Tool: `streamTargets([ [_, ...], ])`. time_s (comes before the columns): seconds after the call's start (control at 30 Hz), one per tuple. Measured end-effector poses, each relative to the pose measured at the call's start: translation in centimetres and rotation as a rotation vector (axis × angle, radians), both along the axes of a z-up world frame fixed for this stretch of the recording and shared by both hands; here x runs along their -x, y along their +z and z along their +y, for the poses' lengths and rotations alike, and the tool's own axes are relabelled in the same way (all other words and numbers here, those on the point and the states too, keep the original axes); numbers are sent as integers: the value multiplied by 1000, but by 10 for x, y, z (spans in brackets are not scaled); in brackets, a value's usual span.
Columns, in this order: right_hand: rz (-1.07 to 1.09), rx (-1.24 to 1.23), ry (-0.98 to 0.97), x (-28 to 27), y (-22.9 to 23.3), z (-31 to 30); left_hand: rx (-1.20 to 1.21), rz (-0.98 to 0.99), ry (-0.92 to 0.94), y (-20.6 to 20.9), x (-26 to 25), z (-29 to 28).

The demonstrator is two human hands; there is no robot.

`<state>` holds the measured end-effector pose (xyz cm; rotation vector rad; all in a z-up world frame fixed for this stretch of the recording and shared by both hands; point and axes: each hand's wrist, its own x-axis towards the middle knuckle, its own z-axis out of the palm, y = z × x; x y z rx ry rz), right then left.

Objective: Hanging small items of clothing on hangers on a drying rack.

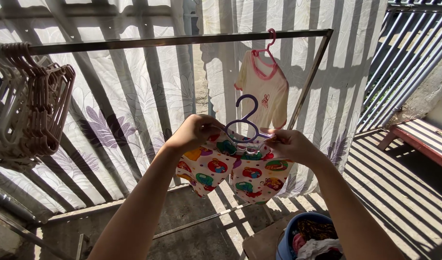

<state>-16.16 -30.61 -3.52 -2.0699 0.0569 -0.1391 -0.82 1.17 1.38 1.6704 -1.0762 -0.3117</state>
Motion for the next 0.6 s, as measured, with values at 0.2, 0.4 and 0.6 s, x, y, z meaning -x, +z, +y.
streamTargets([
  [0.2,-100,-161,12,24,20,-16,-31,-10,8,7,-24,-1],
  [0.4,-164,-233,-203,25,23,-55,34,-116,129,28,-40,-25],
  [0.6,-256,-221,-303,12,56,-46,-182,-477,434,37,-48,-86],
])
